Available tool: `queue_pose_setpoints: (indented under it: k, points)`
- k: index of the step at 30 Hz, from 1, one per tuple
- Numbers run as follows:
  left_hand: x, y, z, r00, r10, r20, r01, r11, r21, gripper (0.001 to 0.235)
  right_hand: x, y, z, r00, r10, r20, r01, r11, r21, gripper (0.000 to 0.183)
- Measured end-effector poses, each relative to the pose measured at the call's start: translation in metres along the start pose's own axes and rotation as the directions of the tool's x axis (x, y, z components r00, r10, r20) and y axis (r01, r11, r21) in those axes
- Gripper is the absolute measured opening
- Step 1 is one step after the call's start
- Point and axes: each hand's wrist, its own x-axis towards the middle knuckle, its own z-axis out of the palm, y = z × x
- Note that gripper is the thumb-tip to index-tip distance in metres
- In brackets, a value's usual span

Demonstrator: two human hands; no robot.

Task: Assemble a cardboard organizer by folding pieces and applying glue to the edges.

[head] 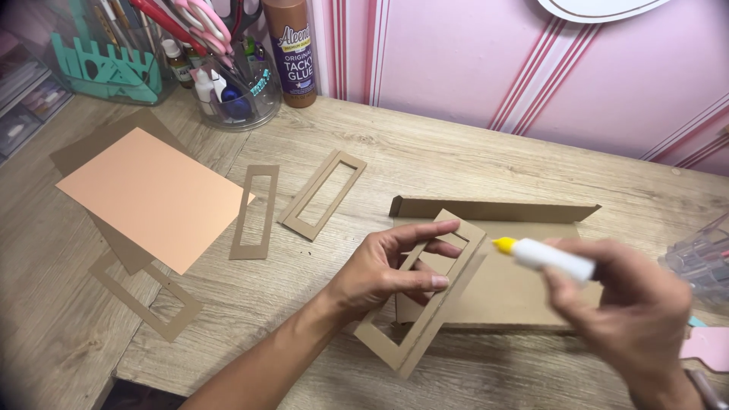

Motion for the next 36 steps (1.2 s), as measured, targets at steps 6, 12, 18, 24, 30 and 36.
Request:
queue_pose_setpoints:
  k: [6,12,18,24,30,36]
  points:
    - [0.001,-0.009,-0.001,0.995,0.103,0.003,-0.102,0.974,0.202,0.068,0.023,-0.017,0.001,0.966,0.252,0.065,-0.256,0.965,0.057,0.023]
    - [-0.001,-0.009,-0.001,0.995,0.095,0.006,-0.095,0.983,0.155,0.069,0.029,-0.011,0.019,0.994,0.058,0.089,-0.040,0.982,-0.184,0.006]
    - [0.000,-0.013,-0.005,0.994,0.106,0.036,-0.108,0.992,0.058,0.069,0.030,-0.011,0.021,0.994,0.012,0.106,0.009,0.980,-0.198,0.007]
    - [0.000,-0.012,-0.005,0.999,0.036,0.013,-0.035,0.997,-0.064,0.069,0.027,-0.007,0.019,0.995,0.015,0.101,0.003,0.985,-0.174,0.009]
    - [-0.001,-0.008,-0.002,1.000,0.004,0.003,-0.003,0.996,-0.093,0.069,0.024,-0.007,0.018,0.994,0.067,0.086,-0.059,0.994,-0.087,0.013]
    - [-0.001,-0.008,-0.002,1.000,0.011,0.013,-0.009,0.996,-0.086,0.070,0.022,-0.007,0.018,0.993,0.065,0.101,-0.057,0.996,-0.071,0.015]
